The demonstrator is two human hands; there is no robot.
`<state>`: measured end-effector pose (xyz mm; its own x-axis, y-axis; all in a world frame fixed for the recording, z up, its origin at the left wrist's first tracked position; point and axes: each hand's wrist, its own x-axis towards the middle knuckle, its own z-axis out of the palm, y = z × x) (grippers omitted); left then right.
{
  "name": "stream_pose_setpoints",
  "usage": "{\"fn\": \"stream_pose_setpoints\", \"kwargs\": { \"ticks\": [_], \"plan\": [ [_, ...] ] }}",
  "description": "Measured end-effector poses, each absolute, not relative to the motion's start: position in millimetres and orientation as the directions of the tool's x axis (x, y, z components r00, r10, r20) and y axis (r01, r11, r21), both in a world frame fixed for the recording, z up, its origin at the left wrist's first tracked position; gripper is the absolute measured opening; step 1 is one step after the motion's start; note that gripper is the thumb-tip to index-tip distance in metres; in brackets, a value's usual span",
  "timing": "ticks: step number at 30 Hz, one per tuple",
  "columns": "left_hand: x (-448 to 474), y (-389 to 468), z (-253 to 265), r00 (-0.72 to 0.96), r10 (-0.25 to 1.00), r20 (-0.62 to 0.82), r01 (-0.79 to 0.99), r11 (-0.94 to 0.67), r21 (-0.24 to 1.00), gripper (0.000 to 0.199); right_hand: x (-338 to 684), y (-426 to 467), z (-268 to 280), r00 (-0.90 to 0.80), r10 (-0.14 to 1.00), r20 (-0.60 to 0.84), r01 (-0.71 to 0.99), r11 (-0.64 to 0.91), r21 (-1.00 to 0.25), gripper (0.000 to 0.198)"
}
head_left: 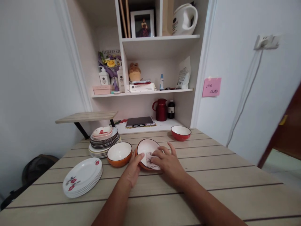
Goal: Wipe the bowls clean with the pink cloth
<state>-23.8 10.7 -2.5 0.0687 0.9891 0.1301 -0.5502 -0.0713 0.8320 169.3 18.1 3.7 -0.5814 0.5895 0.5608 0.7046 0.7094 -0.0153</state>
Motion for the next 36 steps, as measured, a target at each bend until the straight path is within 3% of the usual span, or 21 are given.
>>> {"fn": "stream_pose_setpoints", "kwargs": {
  "ticks": [5,16,21,24,30,36],
  "plan": [
    [-23,10,-4,0.083,0.984,0.156,-0.571,-0.081,0.817,0.065,162,16,0,-0.571,0.667,0.479,0.715,0.691,-0.109,0.047],
    [-17,7,-10,0.048,0.977,0.208,-0.437,-0.167,0.884,0.073,150,10,-5,-0.504,0.711,0.491,0.723,0.658,-0.21,0.023],
    [-16,9,-14,0.032,0.972,0.231,-0.404,-0.199,0.893,0.074,146,8,-5,-0.501,0.713,0.49,0.713,0.661,-0.232,0.023],
    [-15,9,-12,0.004,0.975,0.222,-0.42,-0.2,0.885,0.064,145,6,-4,-0.516,0.699,0.495,0.715,0.67,-0.201,0.021],
    [-14,10,-8,-0.041,0.989,0.139,-0.548,-0.139,0.825,0.051,150,11,-3,-0.59,0.604,0.536,0.669,0.737,-0.095,0.04],
    [-17,8,-3,-0.007,0.993,0.12,-0.575,-0.102,0.812,0.037,168,20,2,-0.611,0.58,0.539,0.683,0.73,-0.011,0.033]
  ]
}}
